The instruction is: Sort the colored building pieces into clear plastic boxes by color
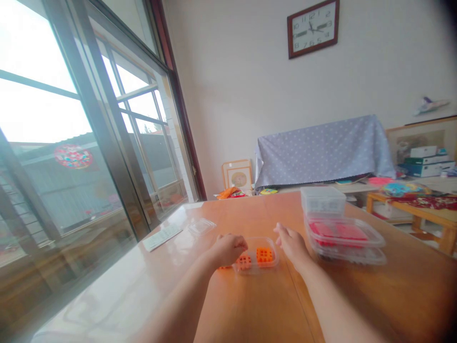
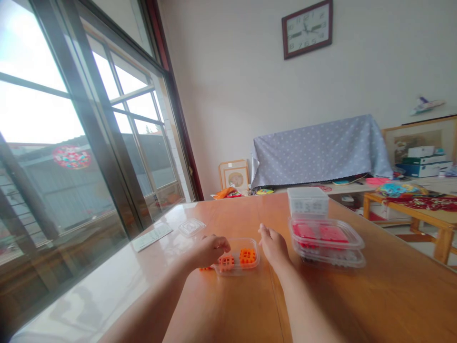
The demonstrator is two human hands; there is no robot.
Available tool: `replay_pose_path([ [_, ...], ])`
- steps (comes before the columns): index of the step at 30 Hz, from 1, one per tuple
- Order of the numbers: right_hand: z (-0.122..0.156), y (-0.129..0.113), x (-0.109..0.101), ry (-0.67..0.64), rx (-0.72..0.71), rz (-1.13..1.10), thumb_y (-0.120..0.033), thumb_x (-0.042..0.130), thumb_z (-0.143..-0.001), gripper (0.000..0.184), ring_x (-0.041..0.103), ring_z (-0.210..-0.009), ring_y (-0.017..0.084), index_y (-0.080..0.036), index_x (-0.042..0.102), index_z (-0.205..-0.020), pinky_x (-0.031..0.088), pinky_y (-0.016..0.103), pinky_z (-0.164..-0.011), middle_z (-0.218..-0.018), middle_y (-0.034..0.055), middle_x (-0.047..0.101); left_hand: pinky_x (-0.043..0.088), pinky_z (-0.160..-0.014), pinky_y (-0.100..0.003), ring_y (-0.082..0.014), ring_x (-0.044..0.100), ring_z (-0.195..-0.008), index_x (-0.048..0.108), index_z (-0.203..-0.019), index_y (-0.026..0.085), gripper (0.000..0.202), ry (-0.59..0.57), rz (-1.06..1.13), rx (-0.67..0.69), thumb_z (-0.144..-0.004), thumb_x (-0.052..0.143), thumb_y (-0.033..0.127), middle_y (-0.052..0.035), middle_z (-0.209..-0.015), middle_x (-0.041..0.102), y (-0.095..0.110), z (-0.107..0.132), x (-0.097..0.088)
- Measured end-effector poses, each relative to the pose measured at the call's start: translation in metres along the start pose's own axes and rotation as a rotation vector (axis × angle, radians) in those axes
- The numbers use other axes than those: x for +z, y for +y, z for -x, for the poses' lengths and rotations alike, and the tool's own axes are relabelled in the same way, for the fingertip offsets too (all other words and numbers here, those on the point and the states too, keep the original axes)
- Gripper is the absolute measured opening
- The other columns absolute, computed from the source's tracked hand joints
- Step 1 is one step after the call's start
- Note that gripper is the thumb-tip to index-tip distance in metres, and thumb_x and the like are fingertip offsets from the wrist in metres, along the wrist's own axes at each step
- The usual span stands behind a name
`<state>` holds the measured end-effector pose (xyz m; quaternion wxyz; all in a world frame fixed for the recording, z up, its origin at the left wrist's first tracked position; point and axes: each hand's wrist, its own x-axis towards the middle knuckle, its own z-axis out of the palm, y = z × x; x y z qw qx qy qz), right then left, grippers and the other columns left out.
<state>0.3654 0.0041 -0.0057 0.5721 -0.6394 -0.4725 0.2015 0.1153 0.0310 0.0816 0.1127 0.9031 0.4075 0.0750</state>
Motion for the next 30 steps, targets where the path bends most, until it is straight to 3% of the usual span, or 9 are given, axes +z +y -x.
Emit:
replay_pose_path([
  [3,-0.001,0.001,0.0,0.007,0.002,-0.006,-0.071,0.033,-0.089,0.068,0.063,-0.061,0.02,-0.017,0.073,-0.095,0.044,0.028,-0.06,-0.061,0.0041,0.067,0.05,-0.087,-0.032,-0.0202,0.067,-0.092,0.068,-0.1,0.024,0.03,0.096,0.102,-0.016,-0.079,0.048,0.016,-0.0024,-0.099,0.073,-0.021,0.005,-0.011],
  [6,-0.002,0.002,0.0,0.001,0.006,-0.002,-0.071,0.033,-0.088,0.068,0.063,-0.062,0.021,-0.017,0.073,-0.094,0.044,0.028,-0.061,-0.061,0.0044,0.067,0.051,-0.089,-0.031,-0.0213,0.065,-0.1,0.067,-0.103,0.021,0.03,0.168,0.148,-0.032,-0.077,0.054,0.017,-0.0056,-0.107,0.071,-0.045,0.013,-0.021],
  [12,0.0,0.002,0.002,-0.027,0.012,0.024,-0.071,0.034,-0.088,0.066,0.064,-0.064,0.021,-0.019,0.073,-0.096,0.044,0.028,-0.061,-0.063,0.0039,0.069,0.051,-0.092,-0.033,-0.0241,0.062,-0.11,0.062,-0.116,0.022,0.049,0.09,0.179,-0.075,-0.068,0.069,0.025,-0.0065,-0.119,0.066,-0.072,0.031,-0.028],
  [19,0.0,0.003,0.003,-0.038,0.018,0.02,-0.072,0.034,-0.087,0.067,0.064,-0.065,0.021,-0.017,0.072,-0.094,0.045,0.028,-0.061,-0.064,0.0046,0.069,0.049,-0.091,-0.035,-0.026,0.062,-0.107,0.062,-0.116,0.024,0.051,0.058,0.1,-0.128,-0.066,0.071,0.025,-0.0057,-0.117,0.067,-0.072,0.039,-0.024],
  [23,-0.001,0.003,0.003,-0.043,0.023,0.03,-0.071,0.034,-0.088,0.066,0.064,-0.065,0.021,-0.018,0.073,-0.094,0.044,0.028,-0.062,-0.064,0.004,0.069,0.048,-0.092,-0.035,-0.0257,0.062,-0.104,0.064,-0.112,0.023,0.046,0.109,0.079,-0.12,-0.066,0.071,0.025,-0.0061,-0.113,0.067,-0.07,0.039,-0.029],
  [30,0.0,0.004,0.003,-0.024,-0.009,0.055,-0.07,0.033,-0.089,0.065,0.064,-0.067,0.021,-0.019,0.073,-0.093,0.044,0.029,-0.064,-0.063,0.0038,0.068,0.045,-0.093,-0.036,-0.0263,0.059,-0.106,0.064,-0.109,0.027,0.037,0.187,0.033,-0.057,-0.073,0.067,0.035,-0.0041,-0.109,0.067,-0.035,0.029,-0.03],
])
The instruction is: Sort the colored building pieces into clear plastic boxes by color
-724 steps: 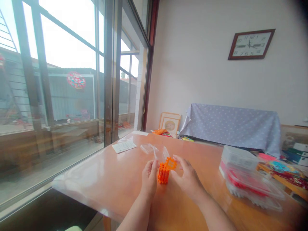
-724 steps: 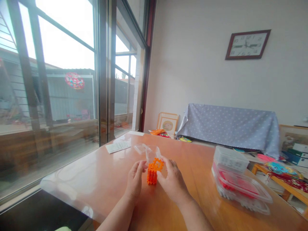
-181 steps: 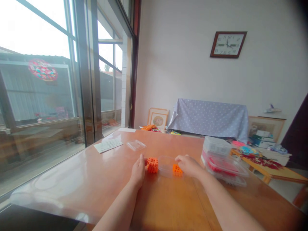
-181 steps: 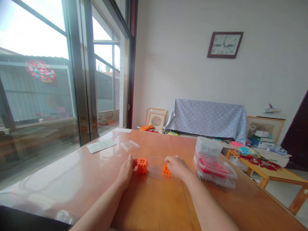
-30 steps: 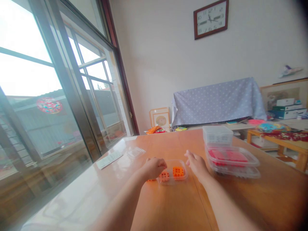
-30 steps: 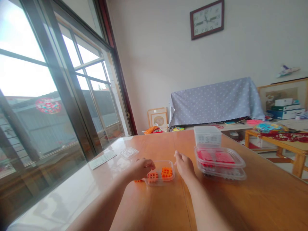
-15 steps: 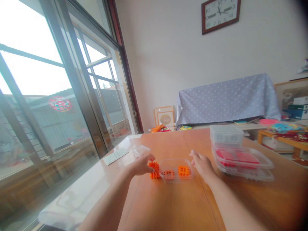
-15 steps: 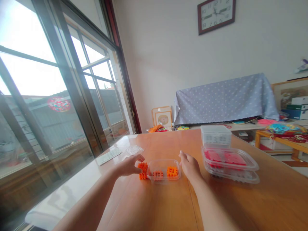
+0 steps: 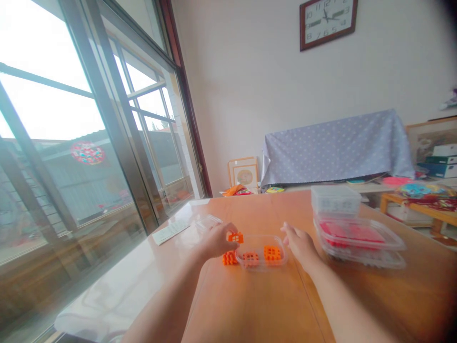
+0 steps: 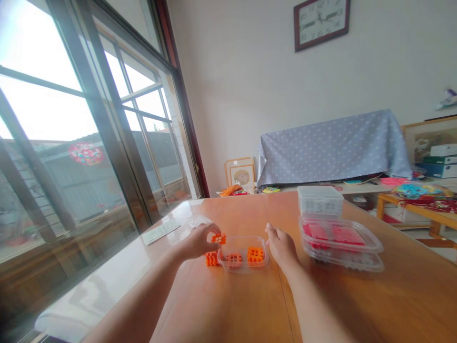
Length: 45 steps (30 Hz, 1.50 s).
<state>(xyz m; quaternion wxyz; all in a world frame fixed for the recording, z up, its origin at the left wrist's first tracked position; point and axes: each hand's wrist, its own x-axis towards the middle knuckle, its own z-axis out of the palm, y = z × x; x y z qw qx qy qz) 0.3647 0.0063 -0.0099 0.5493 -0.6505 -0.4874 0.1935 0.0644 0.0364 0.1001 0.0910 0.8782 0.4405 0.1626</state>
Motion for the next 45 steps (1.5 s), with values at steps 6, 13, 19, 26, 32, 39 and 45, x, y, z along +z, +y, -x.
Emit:
replay_pose_path([
  [6,0.0,-0.001,-0.001,0.0,-0.003,-0.028,-0.071,0.033,-0.089,0.065,0.064,-0.065,0.021,-0.019,0.072,-0.094,0.045,0.029,-0.063,-0.062,0.0034,0.067,0.044,-0.093,-0.041,-0.0298,0.058,-0.105,0.067,-0.106,0.029,0.039,-0.107,-0.047,0.0,-0.068,0.073,0.038,-0.0042,-0.102,0.067,0.039,-0.007,0.017],
  [13,0.0,-0.001,-0.002,0.019,-0.003,-0.042,-0.071,0.034,-0.089,0.065,0.063,-0.063,0.02,-0.019,0.073,-0.095,0.044,0.028,-0.06,-0.062,0.0032,0.066,0.037,-0.1,-0.045,-0.0304,0.057,-0.11,0.067,-0.104,0.03,0.037,-0.13,-0.047,0.0,-0.069,0.073,0.037,-0.0029,-0.106,0.07,0.034,-0.012,0.031],
  [19,0.001,-0.004,-0.003,0.02,-0.007,-0.054,-0.071,0.034,-0.089,0.066,0.062,-0.062,0.02,-0.018,0.073,-0.095,0.043,0.027,-0.06,-0.063,0.0038,0.066,0.04,-0.094,-0.041,-0.0273,0.059,-0.102,0.069,-0.095,0.028,0.023,-0.103,-0.091,0.028,-0.076,0.058,0.021,-0.0018,-0.097,0.072,0.036,-0.012,0.028],
  [26,0.005,-0.01,-0.004,0.024,-0.032,-0.063,-0.072,0.033,-0.089,0.067,0.062,-0.063,0.021,-0.017,0.073,-0.096,0.044,0.028,-0.062,-0.061,0.0032,0.065,0.035,-0.096,-0.042,-0.0239,0.059,-0.1,0.071,-0.093,0.029,0.022,-0.182,-0.189,0.148,-0.084,0.052,0.024,-0.0009,-0.089,0.073,0.041,-0.008,0.031],
  [32,0.006,-0.011,-0.005,0.02,-0.04,-0.062,-0.071,0.034,-0.09,0.066,0.062,-0.065,0.02,-0.018,0.072,-0.095,0.044,0.028,-0.063,-0.062,0.003,0.065,0.033,-0.098,-0.043,-0.0225,0.059,-0.098,0.069,-0.086,0.026,0.028,-0.172,-0.252,0.191,-0.092,0.042,0.029,-0.0022,-0.081,0.071,0.049,-0.009,0.035],
  [39,0.005,-0.013,-0.003,0.019,-0.023,-0.069,-0.072,0.033,-0.089,0.067,0.062,-0.062,0.02,-0.018,0.073,-0.097,0.045,0.028,-0.062,-0.061,0.0029,0.066,0.032,-0.099,-0.042,-0.0227,0.059,-0.099,0.069,-0.084,0.026,0.029,-0.141,-0.243,0.173,-0.092,0.043,0.033,-0.0028,-0.081,0.071,0.046,-0.011,0.035],
  [45,0.005,-0.014,-0.004,0.007,-0.015,-0.072,-0.072,0.034,-0.088,0.065,0.062,-0.061,0.019,-0.019,0.072,-0.095,0.045,0.028,-0.061,-0.061,0.002,0.065,0.035,-0.091,-0.042,-0.0245,0.058,-0.101,0.07,-0.091,0.027,0.028,-0.16,-0.235,0.136,-0.092,0.043,0.03,-0.0042,-0.085,0.072,0.048,-0.011,0.035],
])
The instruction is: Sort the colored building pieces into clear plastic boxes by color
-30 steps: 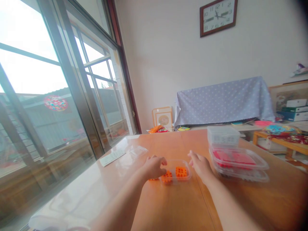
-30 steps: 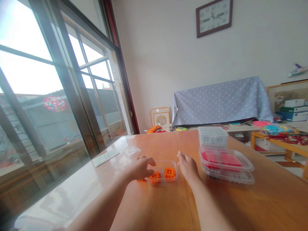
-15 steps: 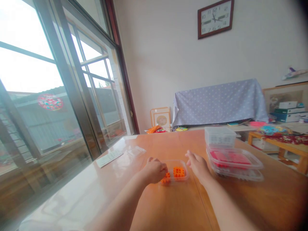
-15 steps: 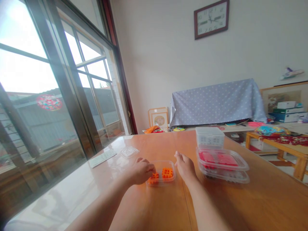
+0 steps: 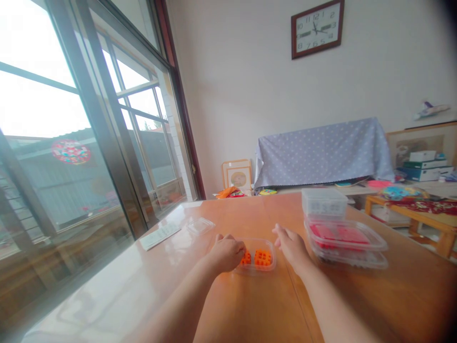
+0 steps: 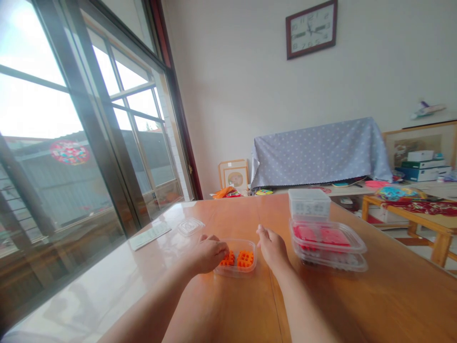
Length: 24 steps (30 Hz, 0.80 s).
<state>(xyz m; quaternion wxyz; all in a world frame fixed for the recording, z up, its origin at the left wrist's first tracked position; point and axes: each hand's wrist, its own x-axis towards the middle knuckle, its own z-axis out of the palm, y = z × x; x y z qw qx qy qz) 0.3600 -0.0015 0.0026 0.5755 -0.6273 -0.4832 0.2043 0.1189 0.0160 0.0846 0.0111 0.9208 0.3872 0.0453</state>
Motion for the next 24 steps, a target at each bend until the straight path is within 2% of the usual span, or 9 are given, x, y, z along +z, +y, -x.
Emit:
replay_pose_path([
  [4,0.001,-0.001,0.0,-0.011,0.002,-0.007,-0.072,0.034,-0.089,0.064,0.062,-0.061,0.019,-0.019,0.072,-0.095,0.045,0.027,-0.061,-0.061,0.0017,0.064,0.036,-0.091,-0.042,-0.0254,0.058,-0.102,0.071,-0.092,0.028,0.029,-0.003,0.029,-0.015,-0.092,0.042,0.029,-0.0042,-0.085,0.072,0.002,-0.001,0.0],
  [7,0.002,-0.001,0.0,-0.004,-0.009,-0.002,-0.071,0.034,-0.089,0.063,0.061,-0.062,0.019,-0.019,0.071,-0.091,0.044,0.027,-0.061,-0.061,0.0016,0.064,0.038,-0.091,-0.041,-0.0254,0.059,-0.101,0.071,-0.092,0.029,0.027,0.047,0.086,-0.033,-0.091,0.044,0.029,-0.0033,-0.084,0.072,0.0,-0.002,0.001],
  [11,0.001,-0.001,-0.001,-0.022,-0.016,0.083,-0.069,0.035,-0.089,0.059,0.057,-0.058,0.017,-0.02,0.066,-0.076,0.04,0.027,-0.058,-0.06,0.0008,0.062,0.042,-0.086,-0.034,-0.0233,0.06,-0.098,0.068,-0.097,0.026,0.027,0.253,0.193,-0.106,-0.089,0.043,0.023,-0.0035,-0.092,0.071,-0.014,-0.005,0.008],
  [14,0.003,0.001,-0.002,-0.109,0.002,0.151,-0.065,0.045,-0.087,0.051,0.057,-0.062,0.017,-0.02,0.062,-0.069,0.038,0.026,-0.058,-0.063,0.0007,0.063,0.044,-0.086,-0.032,-0.0219,0.06,-0.098,0.066,-0.099,0.024,0.028,0.392,0.227,-0.127,-0.086,0.042,0.018,-0.0042,-0.101,0.071,-0.029,-0.007,0.016],
  [16,0.005,0.002,-0.002,-0.211,0.037,0.151,-0.058,0.053,-0.083,0.04,0.059,-0.067,0.017,-0.021,0.064,-0.076,0.039,0.025,-0.058,-0.07,0.0008,0.067,0.043,-0.088,-0.032,-0.0223,0.06,-0.1,0.067,-0.099,0.024,0.027,0.437,0.234,-0.151,-0.086,0.043,0.019,-0.0044,-0.103,0.071,-0.039,-0.007,0.022],
  [19,0.009,0.002,0.0,-0.318,0.125,0.134,-0.049,0.059,-0.079,0.03,0.061,-0.069,0.018,-0.021,0.065,-0.089,0.039,0.025,-0.057,-0.074,0.0008,0.068,0.045,-0.087,-0.032,-0.0221,0.061,-0.097,0.067,-0.098,0.024,0.025,0.431,0.301,-0.197,-0.088,0.044,0.024,-0.0046,-0.098,0.071,-0.05,-0.006,0.028],
  [21,0.011,0.002,0.001,-0.315,0.151,0.106,-0.044,0.061,-0.077,0.032,0.063,-0.074,0.018,-0.021,0.064,-0.098,0.042,0.025,-0.06,-0.081,0.0018,0.07,0.047,-0.084,-0.031,-0.0204,0.063,-0.09,0.066,-0.097,0.023,0.025,0.4,0.407,-0.199,-0.089,0.043,0.027,-0.0047,-0.094,0.07,-0.054,-0.004,0.032],
  [24,0.01,0.003,0.004,-0.266,0.134,0.049,-0.041,0.065,-0.074,0.045,0.066,-0.085,0.019,-0.02,0.06,-0.114,0.047,0.027,-0.07,-0.096,0.0046,0.071,0.049,-0.078,-0.029,-0.0181,0.063,-0.085,0.064,-0.095,0.02,0.025,0.358,0.596,-0.18,-0.089,0.042,0.029,-0.0052,-0.094,0.07,-0.058,-0.001,0.034],
])
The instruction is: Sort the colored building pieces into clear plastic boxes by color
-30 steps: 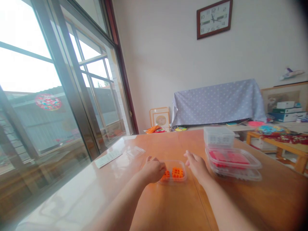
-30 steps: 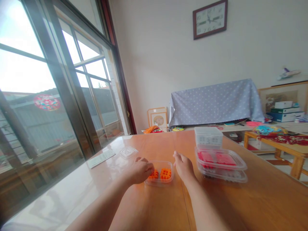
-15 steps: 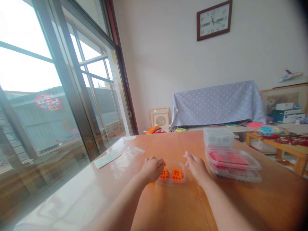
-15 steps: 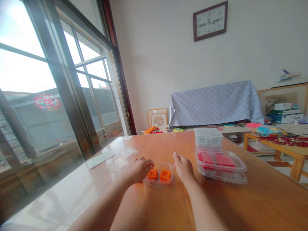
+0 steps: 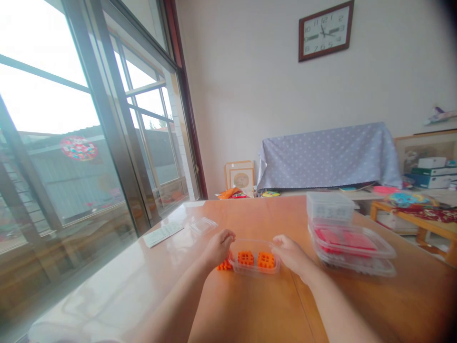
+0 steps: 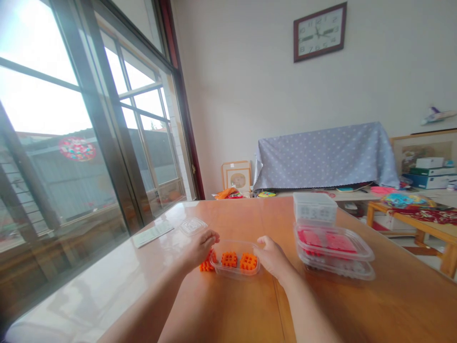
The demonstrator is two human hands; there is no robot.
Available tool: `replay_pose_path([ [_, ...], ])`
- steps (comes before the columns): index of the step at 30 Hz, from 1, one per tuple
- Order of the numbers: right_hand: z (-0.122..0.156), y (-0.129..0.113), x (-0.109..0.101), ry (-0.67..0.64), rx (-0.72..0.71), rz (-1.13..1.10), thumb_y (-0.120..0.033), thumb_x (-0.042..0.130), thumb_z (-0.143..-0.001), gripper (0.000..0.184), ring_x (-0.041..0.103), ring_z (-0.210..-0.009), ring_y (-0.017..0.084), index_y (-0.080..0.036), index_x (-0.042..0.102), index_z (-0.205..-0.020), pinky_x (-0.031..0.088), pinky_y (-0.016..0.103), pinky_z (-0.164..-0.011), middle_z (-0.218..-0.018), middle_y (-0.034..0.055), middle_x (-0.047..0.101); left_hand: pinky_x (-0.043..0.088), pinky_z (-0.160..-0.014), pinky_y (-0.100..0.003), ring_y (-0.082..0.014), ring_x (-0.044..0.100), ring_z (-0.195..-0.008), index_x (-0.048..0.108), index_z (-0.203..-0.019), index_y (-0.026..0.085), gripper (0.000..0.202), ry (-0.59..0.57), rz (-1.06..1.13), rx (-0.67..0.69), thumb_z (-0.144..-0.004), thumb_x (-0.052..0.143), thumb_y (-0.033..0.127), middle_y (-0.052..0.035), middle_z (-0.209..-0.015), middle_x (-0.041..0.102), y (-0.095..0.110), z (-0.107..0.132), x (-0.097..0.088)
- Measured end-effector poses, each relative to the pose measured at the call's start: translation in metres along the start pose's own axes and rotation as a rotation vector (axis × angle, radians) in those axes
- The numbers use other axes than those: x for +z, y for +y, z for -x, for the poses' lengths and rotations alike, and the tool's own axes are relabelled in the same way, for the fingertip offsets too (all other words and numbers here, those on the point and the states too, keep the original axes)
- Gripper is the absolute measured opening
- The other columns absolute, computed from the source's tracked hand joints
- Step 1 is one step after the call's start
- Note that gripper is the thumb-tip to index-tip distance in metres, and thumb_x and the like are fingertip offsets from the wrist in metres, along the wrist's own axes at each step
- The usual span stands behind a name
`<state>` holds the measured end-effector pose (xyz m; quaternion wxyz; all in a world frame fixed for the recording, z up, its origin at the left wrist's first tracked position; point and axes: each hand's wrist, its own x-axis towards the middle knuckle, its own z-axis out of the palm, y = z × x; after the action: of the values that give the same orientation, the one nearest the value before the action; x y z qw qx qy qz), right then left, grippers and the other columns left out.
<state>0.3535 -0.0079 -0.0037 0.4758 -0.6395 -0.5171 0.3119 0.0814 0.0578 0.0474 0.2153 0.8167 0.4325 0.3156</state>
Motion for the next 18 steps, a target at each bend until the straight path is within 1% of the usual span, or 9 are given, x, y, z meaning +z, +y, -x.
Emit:
replay_pose_path([
  [3,-0.002,0.001,0.001,0.018,-0.028,-0.021,-0.042,0.065,-0.075,0.055,0.066,-0.083,0.02,-0.018,0.057,-0.124,0.048,0.029,-0.073,-0.095,0.0055,0.071,0.05,-0.079,-0.029,-0.0176,0.063,-0.088,0.063,-0.097,0.019,0.026,0.018,0.103,-0.034,-0.089,0.04,0.029,-0.0062,-0.098,0.069,-0.003,0.002,-0.006],
  [6,-0.004,0.002,0.002,0.039,-0.058,-0.017,-0.045,0.064,-0.076,0.057,0.067,-0.079,0.02,-0.017,0.057,-0.126,0.049,0.029,-0.071,-0.088,0.0042,0.071,0.051,-0.086,-0.032,-0.0185,0.063,-0.094,0.063,-0.1,0.018,0.026,0.065,0.098,-0.067,-0.088,0.042,0.028,-0.0062,-0.101,0.069,-0.005,0.005,-0.018],
  [8,-0.005,0.002,0.003,0.034,-0.068,-0.002,-0.048,0.063,-0.078,0.056,0.067,-0.076,0.02,-0.017,0.058,-0.124,0.049,0.029,-0.069,-0.084,0.0032,0.07,0.05,-0.09,-0.034,-0.0191,0.063,-0.098,0.062,-0.102,0.018,0.025,0.06,0.095,-0.09,-0.086,0.044,0.027,-0.006,-0.104,0.069,-0.006,0.007,-0.029],
  [11,-0.006,0.004,0.003,0.029,-0.073,0.007,-0.051,0.062,-0.078,0.054,0.068,-0.077,0.02,-0.017,0.061,-0.121,0.05,0.029,-0.069,-0.086,0.0041,0.071,0.049,-0.095,-0.035,-0.0207,0.061,-0.108,0.061,-0.109,0.018,0.029,-0.013,0.1,-0.1,-0.082,0.051,0.025,-0.0075,-0.114,0.067,-0.008,0.013,-0.044],
  [14,-0.009,0.007,0.003,0.059,-0.072,-0.003,-0.051,0.062,-0.078,0.052,0.069,-0.086,0.021,-0.017,0.063,-0.118,0.051,0.029,-0.072,-0.097,0.0072,0.072,0.046,-0.102,-0.035,-0.0234,0.055,-0.122,0.059,-0.12,0.02,0.045,-0.147,0.041,-0.094,-0.076,0.061,0.025,-0.0084,-0.128,0.061,-0.011,0.02,-0.055],
  [16,-0.011,0.009,0.003,0.083,-0.07,-0.009,-0.049,0.061,-0.078,0.048,0.069,-0.091,0.023,-0.017,0.065,-0.115,0.051,0.029,-0.073,-0.1,0.0086,0.073,0.044,-0.104,-0.036,-0.0247,0.053,-0.125,0.057,-0.126,0.022,0.056,-0.209,-0.037,-0.094,-0.071,0.066,0.024,-0.0084,-0.134,0.058,-0.014,0.023,-0.059],
  [18,-0.012,0.011,0.003,0.107,-0.068,-0.013,-0.048,0.06,-0.078,0.044,0.069,-0.091,0.024,-0.018,0.068,-0.109,0.051,0.029,-0.071,-0.099,0.0087,0.074,0.044,-0.104,-0.036,-0.0255,0.054,-0.124,0.056,-0.127,0.022,0.06,-0.232,-0.126,-0.087,-0.068,0.068,0.023,-0.0085,-0.135,0.058,-0.016,0.025,-0.059],
])
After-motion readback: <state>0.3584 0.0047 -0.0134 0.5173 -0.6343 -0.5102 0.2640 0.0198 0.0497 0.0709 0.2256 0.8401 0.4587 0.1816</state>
